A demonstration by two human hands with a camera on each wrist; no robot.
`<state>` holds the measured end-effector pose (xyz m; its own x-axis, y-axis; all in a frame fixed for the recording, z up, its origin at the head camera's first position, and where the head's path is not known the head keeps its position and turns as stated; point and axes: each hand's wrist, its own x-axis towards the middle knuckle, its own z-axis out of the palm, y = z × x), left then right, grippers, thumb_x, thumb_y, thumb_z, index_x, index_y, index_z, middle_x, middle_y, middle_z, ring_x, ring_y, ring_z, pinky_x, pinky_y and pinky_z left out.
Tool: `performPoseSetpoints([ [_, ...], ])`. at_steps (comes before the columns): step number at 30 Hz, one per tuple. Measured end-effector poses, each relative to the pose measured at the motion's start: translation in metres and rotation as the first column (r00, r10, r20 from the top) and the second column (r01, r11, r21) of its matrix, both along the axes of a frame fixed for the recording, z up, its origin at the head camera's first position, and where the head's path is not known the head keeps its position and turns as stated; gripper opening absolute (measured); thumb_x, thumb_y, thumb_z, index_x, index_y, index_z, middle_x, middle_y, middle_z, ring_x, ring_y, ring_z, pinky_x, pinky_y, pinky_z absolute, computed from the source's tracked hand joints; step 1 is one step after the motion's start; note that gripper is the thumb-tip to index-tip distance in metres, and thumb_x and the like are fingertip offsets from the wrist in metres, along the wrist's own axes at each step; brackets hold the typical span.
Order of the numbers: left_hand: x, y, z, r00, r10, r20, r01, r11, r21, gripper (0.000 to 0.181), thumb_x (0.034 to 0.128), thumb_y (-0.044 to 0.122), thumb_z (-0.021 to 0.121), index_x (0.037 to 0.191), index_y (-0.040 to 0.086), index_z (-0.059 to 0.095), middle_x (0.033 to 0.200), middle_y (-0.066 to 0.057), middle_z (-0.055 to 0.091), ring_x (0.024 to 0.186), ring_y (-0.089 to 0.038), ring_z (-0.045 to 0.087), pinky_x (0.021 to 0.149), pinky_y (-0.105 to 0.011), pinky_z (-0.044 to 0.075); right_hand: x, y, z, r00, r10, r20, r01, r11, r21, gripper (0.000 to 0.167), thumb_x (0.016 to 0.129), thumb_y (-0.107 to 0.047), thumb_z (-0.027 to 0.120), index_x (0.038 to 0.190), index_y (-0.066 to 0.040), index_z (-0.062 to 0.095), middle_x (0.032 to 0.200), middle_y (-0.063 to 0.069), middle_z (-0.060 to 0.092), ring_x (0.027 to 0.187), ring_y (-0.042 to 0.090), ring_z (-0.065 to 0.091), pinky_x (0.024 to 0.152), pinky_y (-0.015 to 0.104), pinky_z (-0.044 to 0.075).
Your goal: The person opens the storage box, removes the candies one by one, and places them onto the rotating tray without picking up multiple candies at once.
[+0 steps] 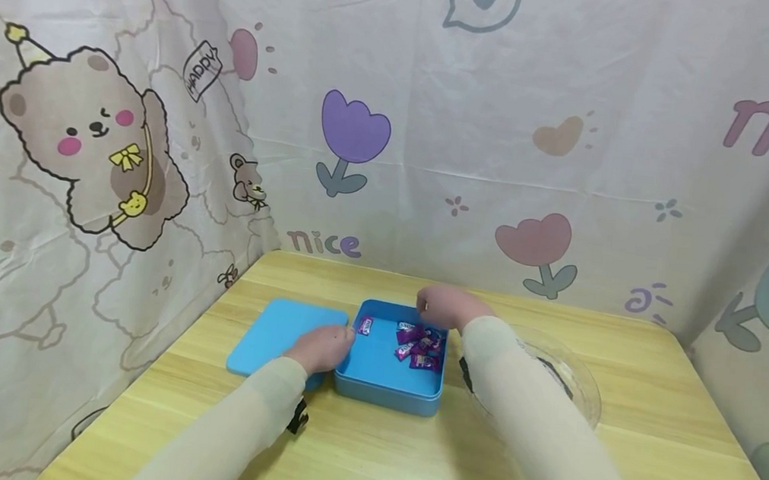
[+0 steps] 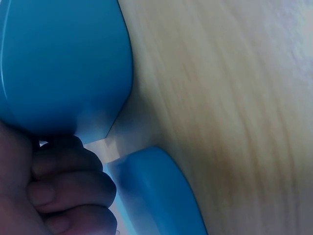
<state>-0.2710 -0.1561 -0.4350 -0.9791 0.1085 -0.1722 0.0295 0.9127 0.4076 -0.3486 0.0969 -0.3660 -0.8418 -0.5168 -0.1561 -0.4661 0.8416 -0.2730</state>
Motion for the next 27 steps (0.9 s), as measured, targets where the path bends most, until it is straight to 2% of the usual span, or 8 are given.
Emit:
performPoseSetpoints([
  [4, -0.001, 0.000, 0.002, 1.000, -0.009, -0.003, 0.009, 1.000, -0.023, 0.046, 0.1080, 0.036, 0.027, 0.082, 0.015, 0.059, 0.079, -0.008, 0.055, 0.073, -0.024, 0.052, 0.068, -0.038, 0.043, -0.002, -0.019, -0.003, 0.999, 0.029, -0.032, -0.029, 0.999, 0.018, 0.024, 0.098, -0.017, 0.060, 0.121, -0.014, 0.070, 0.108, -0.001, 0.067, 0.094, 0.020, 0.060, 0.093, 0.046, 0.051],
  [9, -0.003, 0.001, 0.001, 1.000, 0.002, -0.010, -0.002, 0.999, -0.036, 0.046, 0.1082, 0.036, 0.029, 0.087, 0.013, 0.063, 0.090, -0.010, 0.061, 0.078, -0.025, 0.054, 0.072, -0.040, 0.045, 0.002, -0.043, -0.004, 0.998, 0.058, -0.025, -0.058, 0.998, 0.013, 0.029, 0.096, -0.017, 0.064, 0.125, -0.014, 0.070, 0.113, 0.002, 0.068, 0.099, 0.022, 0.062, 0.097, 0.049, 0.050],
  [14, -0.004, -0.001, 0.000, 1.000, 0.001, -0.013, -0.001, 0.999, -0.033, 0.046, 0.1085, 0.036, 0.028, 0.085, 0.014, 0.061, 0.080, -0.008, 0.056, 0.076, -0.025, 0.054, 0.072, -0.041, 0.045, 0.002, -0.065, -0.006, 0.997, 0.076, -0.025, -0.075, 0.996, 0.050, 0.033, 0.096, -0.019, 0.067, 0.130, -0.020, 0.069, 0.124, 0.000, 0.067, 0.115, 0.025, 0.062, 0.102, 0.049, 0.047],
  [18, -0.005, -0.003, 0.000, 0.998, -0.052, -0.043, 0.050, 0.997, -0.057, 0.042, 0.1087, 0.032, 0.028, 0.085, 0.015, 0.058, 0.078, -0.007, 0.055, 0.074, -0.024, 0.053, 0.069, -0.040, 0.045, -0.001, -0.080, -0.010, 0.994, 0.100, -0.033, -0.097, 0.992, 0.083, 0.033, 0.097, -0.019, 0.068, 0.130, -0.024, 0.070, 0.130, 0.000, 0.065, 0.124, 0.028, 0.058, 0.105, 0.050, 0.044],
  [22, -0.004, -0.004, 0.000, 0.996, -0.078, -0.049, 0.074, 0.995, -0.072, 0.040, 0.1091, 0.031, 0.028, 0.087, 0.016, 0.058, 0.084, -0.007, 0.058, 0.074, -0.024, 0.053, 0.069, -0.040, 0.045, -0.003, -0.093, -0.019, 0.991, 0.130, -0.013, -0.128, 0.987, 0.102, 0.031, 0.097, -0.018, 0.067, 0.126, -0.025, 0.072, 0.127, 0.001, 0.067, 0.123, 0.028, 0.058, 0.105, 0.052, 0.043],
  [27, -0.003, -0.003, -0.001, 0.996, -0.065, -0.056, 0.061, 0.996, -0.069, 0.044, 0.1089, 0.033, 0.028, 0.087, 0.014, 0.061, 0.099, -0.008, 0.062, 0.078, -0.024, 0.054, 0.075, -0.042, 0.047, -0.006, -0.101, -0.030, 0.991, 0.133, -0.001, -0.131, 0.979, 0.155, 0.030, 0.099, -0.020, 0.066, 0.129, -0.024, 0.070, 0.123, 0.001, 0.067, 0.114, 0.026, 0.060, 0.104, 0.053, 0.044],
])
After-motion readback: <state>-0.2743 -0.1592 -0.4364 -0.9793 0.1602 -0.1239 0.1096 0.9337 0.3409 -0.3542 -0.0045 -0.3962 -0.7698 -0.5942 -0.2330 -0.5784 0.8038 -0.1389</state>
